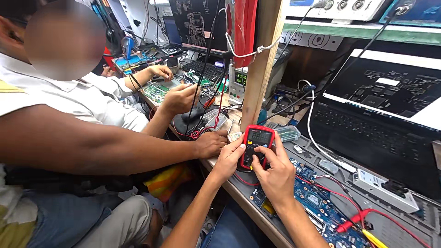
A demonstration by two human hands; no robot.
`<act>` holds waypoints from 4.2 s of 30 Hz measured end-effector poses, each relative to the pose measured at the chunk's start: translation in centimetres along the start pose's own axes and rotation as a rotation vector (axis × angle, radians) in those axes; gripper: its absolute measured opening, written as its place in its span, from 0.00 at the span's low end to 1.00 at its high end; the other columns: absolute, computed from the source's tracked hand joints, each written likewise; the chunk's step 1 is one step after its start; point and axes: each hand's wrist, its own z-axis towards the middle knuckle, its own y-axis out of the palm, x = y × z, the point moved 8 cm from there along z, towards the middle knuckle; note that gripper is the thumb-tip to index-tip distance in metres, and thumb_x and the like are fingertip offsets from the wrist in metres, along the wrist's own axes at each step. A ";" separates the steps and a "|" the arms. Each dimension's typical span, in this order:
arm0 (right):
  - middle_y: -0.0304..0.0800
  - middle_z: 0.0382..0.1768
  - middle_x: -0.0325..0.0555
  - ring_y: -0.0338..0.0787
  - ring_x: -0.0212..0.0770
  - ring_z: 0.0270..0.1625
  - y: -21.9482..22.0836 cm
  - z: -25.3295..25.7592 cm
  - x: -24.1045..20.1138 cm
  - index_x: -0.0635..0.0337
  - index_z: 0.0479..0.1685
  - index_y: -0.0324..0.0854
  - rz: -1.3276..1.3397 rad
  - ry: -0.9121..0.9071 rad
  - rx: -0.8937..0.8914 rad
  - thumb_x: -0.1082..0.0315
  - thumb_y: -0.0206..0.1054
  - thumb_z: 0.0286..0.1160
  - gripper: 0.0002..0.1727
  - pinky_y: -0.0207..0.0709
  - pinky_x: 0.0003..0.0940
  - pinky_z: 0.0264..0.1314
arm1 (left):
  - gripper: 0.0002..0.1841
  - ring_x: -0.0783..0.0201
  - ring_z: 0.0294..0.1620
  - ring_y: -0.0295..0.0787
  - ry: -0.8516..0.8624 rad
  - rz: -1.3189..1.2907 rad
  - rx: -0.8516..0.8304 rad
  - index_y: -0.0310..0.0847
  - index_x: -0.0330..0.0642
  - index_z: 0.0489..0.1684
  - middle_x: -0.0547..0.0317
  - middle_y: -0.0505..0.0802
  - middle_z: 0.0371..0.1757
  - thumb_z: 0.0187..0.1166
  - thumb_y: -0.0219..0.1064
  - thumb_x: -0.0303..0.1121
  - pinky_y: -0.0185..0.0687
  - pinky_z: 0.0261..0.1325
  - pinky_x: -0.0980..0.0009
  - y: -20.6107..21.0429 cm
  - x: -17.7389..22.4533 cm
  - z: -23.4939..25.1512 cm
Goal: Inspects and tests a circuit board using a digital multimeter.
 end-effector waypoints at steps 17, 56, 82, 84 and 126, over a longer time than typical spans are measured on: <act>0.67 0.88 0.47 0.95 0.40 0.52 0.0 -0.1 0.1 0.46 0.46 0.93 -0.003 -0.007 -0.001 0.59 0.72 0.71 0.09 0.88 0.42 0.41 | 0.25 0.65 0.75 0.82 -0.017 0.007 -0.001 0.67 0.48 0.89 0.61 0.83 0.80 0.95 0.44 0.38 0.79 0.77 0.59 0.0 -0.1 0.0; 0.74 0.84 0.47 0.96 0.43 0.42 -0.4 0.0 -0.4 0.51 0.37 0.89 -0.139 0.000 0.034 0.49 0.73 0.73 0.15 0.85 0.44 0.32 | 0.24 0.67 0.69 0.87 0.018 0.097 0.023 0.69 0.47 0.87 0.59 0.87 0.74 0.95 0.45 0.39 0.83 0.73 0.61 0.0 0.5 0.0; 0.53 0.93 0.50 0.83 0.44 0.76 0.8 -0.1 0.5 0.40 0.57 0.89 0.156 -0.008 -0.130 0.64 0.64 0.82 0.13 0.87 0.47 0.61 | 0.25 0.64 0.74 0.83 0.013 -0.013 -0.047 0.66 0.44 0.89 0.56 0.83 0.79 0.94 0.45 0.33 0.80 0.76 0.60 0.2 0.5 -0.2; 0.54 0.93 0.50 0.84 0.45 0.74 0.9 -0.1 0.5 0.40 0.57 0.89 0.141 -0.004 -0.137 0.64 0.62 0.82 0.13 0.87 0.48 0.58 | 0.25 0.64 0.73 0.84 0.010 -0.002 -0.047 0.66 0.45 0.89 0.57 0.83 0.78 0.94 0.46 0.34 0.80 0.76 0.60 0.2 0.6 -0.3; 0.52 0.93 0.51 0.84 0.46 0.74 0.9 -0.1 0.2 0.42 0.65 0.84 0.121 -0.027 -0.127 0.66 0.56 0.84 0.18 0.88 0.48 0.57 | 0.24 0.65 0.73 0.84 0.033 0.022 -0.036 0.66 0.44 0.88 0.57 0.84 0.78 0.94 0.46 0.34 0.80 0.76 0.61 0.1 0.5 -0.4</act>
